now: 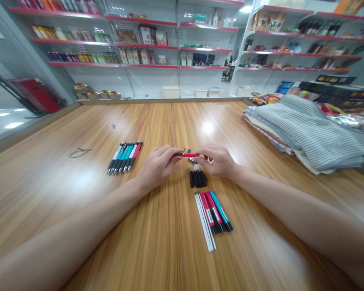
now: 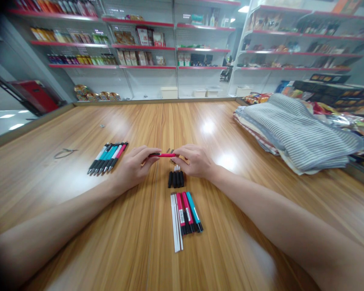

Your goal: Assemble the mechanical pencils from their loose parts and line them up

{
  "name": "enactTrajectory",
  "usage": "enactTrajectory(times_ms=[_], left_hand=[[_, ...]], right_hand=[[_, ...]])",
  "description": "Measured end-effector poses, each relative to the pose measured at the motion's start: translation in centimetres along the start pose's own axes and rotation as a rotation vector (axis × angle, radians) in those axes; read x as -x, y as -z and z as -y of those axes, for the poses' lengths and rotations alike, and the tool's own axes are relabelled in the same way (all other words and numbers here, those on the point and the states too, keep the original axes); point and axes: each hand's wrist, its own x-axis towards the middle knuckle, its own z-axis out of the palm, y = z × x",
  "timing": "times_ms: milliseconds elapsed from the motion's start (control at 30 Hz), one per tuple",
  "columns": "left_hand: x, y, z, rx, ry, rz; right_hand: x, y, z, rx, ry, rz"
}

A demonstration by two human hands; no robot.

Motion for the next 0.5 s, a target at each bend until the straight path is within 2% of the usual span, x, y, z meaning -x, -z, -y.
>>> enactTrajectory(times_ms=[300,500], left_hand=[[0.47,-0.19,0.19,0.063,0.043,-0.16],[0.48,0.11,-0.51,0.12,-0.089,-0.249]], right_hand=[[0.15,0.01,-0.31,0.048,-0.038,0.046],[0.14,-0.38,-0.89,0.036,0.053,0.077]])
